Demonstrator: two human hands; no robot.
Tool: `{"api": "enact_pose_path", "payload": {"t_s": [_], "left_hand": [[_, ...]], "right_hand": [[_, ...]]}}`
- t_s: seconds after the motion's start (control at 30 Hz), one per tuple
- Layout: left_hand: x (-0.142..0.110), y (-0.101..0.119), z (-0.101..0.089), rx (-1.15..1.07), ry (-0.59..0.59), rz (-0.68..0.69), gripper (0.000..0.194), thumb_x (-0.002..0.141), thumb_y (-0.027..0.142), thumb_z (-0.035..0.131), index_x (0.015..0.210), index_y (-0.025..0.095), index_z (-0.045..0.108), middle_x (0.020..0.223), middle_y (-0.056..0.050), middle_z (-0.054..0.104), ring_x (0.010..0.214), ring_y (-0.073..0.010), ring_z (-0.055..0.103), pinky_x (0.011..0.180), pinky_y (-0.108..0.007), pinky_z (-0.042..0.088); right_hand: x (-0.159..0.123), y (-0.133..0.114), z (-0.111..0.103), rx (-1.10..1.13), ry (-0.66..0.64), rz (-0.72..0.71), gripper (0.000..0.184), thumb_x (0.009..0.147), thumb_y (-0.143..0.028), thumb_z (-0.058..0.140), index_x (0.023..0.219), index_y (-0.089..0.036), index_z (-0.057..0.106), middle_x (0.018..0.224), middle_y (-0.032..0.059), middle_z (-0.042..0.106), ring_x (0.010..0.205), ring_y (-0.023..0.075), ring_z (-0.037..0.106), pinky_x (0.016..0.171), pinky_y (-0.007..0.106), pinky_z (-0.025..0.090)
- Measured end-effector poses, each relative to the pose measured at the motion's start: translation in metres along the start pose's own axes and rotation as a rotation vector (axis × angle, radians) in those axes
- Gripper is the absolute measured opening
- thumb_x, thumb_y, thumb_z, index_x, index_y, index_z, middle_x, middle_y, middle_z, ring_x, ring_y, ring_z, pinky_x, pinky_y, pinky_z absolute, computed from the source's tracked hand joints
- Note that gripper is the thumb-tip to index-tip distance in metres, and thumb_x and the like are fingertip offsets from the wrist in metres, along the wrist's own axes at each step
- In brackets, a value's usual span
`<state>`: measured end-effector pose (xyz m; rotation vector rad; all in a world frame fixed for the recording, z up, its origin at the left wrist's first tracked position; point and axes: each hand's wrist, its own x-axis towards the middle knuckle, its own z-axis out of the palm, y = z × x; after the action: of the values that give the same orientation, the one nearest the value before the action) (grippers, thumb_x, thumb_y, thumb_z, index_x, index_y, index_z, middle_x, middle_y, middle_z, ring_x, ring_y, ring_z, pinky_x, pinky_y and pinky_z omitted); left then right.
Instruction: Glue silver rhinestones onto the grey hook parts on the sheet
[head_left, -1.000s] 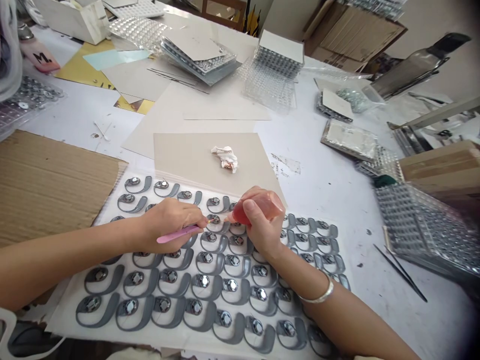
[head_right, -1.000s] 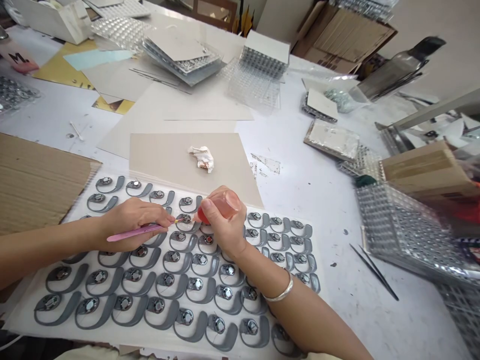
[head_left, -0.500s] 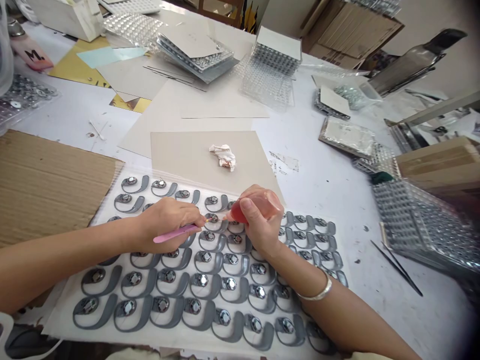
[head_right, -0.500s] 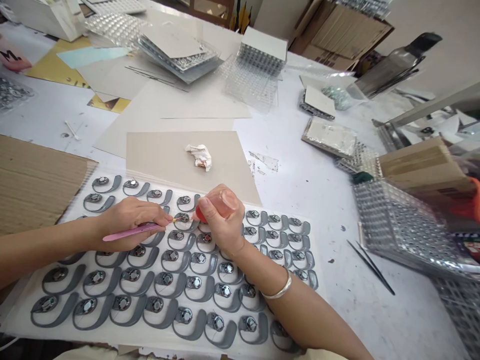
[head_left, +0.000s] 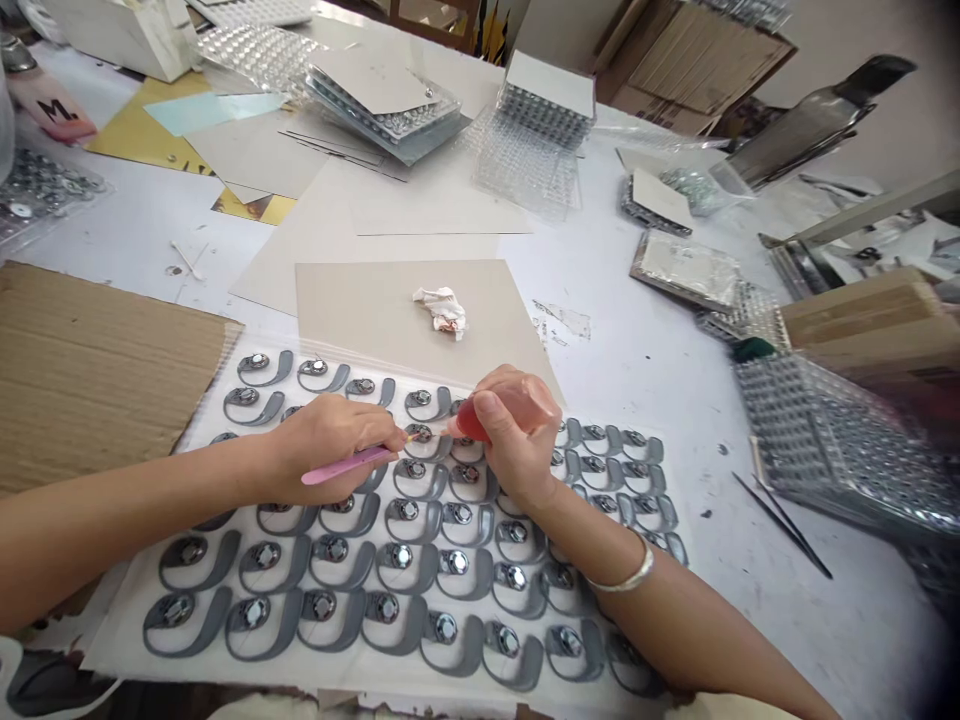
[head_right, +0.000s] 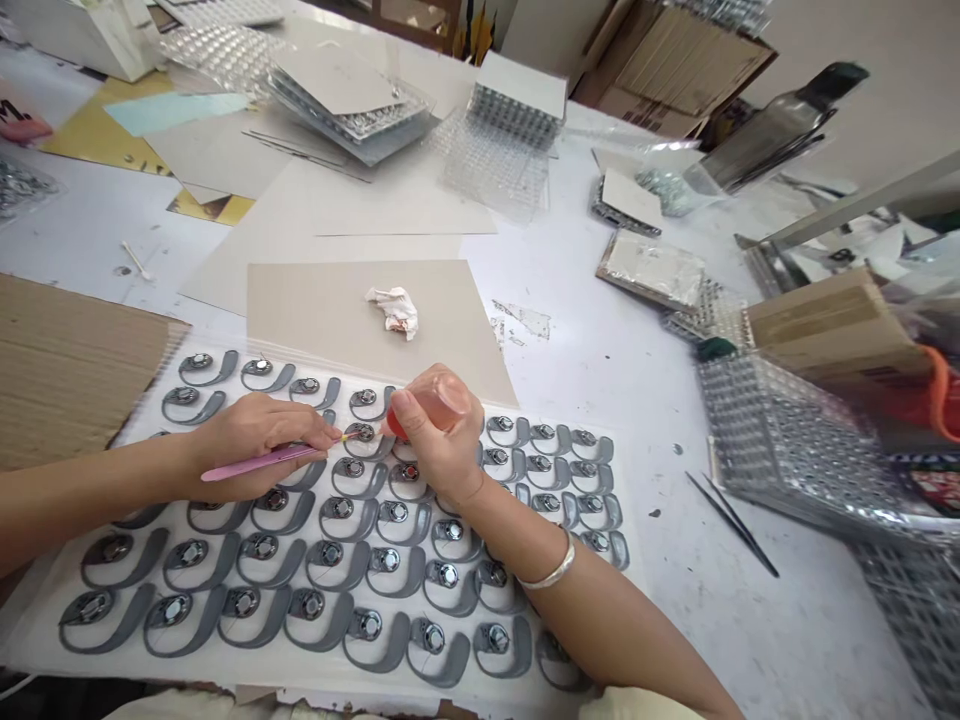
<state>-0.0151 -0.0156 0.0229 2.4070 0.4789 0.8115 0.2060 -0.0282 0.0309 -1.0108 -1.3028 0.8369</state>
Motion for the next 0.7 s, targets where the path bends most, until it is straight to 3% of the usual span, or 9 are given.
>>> {"api": "enact_pose_path", "payload": {"t_s": [0.1,0.2,0.3,0.37,0.5,0.7], "left_hand": [[0.001,0.004,-0.002,-0.013,0.013,-0.003,0.013,0.086,0.009,0.053,0.097,0.015,0.056,0.093,-0.007,0.072,0.082,-0.0153,0.070,0.071,-0.023,0.055],[0.008,0.011,-0.008,-0.063,0.031,-0.104,0.007,0.087,0.012,0.057,0.092,0.015,0.061,0.087,-0.004,0.073,0.079,-0.0146,0.070,0.069,-0.021,0.055],[0.019,0.014,-0.015,-0.041,0.061,-0.248,0.005,0.085,0.017,0.062,0.088,0.016,0.065,0.085,-0.003,0.074,0.073,-0.0138,0.070,0.063,-0.019,0.054],[0.024,0.013,-0.016,0.025,0.077,-0.263,0.007,0.085,0.017,0.061,0.089,0.016,0.066,0.087,-0.003,0.074,0.072,-0.0138,0.070,0.062,-0.020,0.055],[0.025,0.007,-0.007,0.195,0.080,-0.092,0.013,0.087,0.012,0.053,0.095,0.012,0.063,0.090,-0.007,0.073,0.078,-0.0161,0.071,0.065,-0.023,0.057],[0.013,0.002,0.006,0.431,0.075,0.084,0.018,0.085,0.005,0.045,0.096,0.011,0.058,0.093,-0.010,0.072,0.075,-0.0149,0.070,0.054,-0.020,0.055]], "right_hand": [[0.016,-0.005,-0.008,0.132,0.156,0.175,0.029,0.075,-0.041,0.070,0.065,-0.022,0.050,0.055,-0.0044,0.054,0.045,0.0107,0.052,0.038,0.025,0.036],[0.041,-0.010,-0.020,0.259,0.273,0.344,0.041,0.070,-0.056,0.069,0.066,-0.022,0.045,0.056,-0.0056,0.050,0.038,0.0081,0.045,0.034,0.024,0.027],[0.063,-0.015,-0.029,0.277,0.231,0.439,0.049,0.065,-0.065,0.068,0.068,-0.022,0.045,0.056,-0.0051,0.049,0.041,0.0084,0.048,0.035,0.024,0.027],[0.072,-0.018,-0.030,0.284,0.188,0.481,0.049,0.063,-0.063,0.071,0.068,-0.022,0.045,0.057,-0.0048,0.050,0.045,0.0096,0.052,0.035,0.023,0.028],[0.074,-0.019,-0.019,0.299,0.119,0.520,0.046,0.057,-0.049,0.080,0.072,-0.022,0.046,0.062,-0.0043,0.057,0.052,0.0117,0.059,0.036,0.020,0.029],[0.064,-0.007,0.003,0.195,0.021,0.370,0.041,0.069,-0.049,0.074,0.076,-0.023,0.042,0.054,-0.0062,0.057,0.050,0.0128,0.061,0.035,0.019,0.029]]}}
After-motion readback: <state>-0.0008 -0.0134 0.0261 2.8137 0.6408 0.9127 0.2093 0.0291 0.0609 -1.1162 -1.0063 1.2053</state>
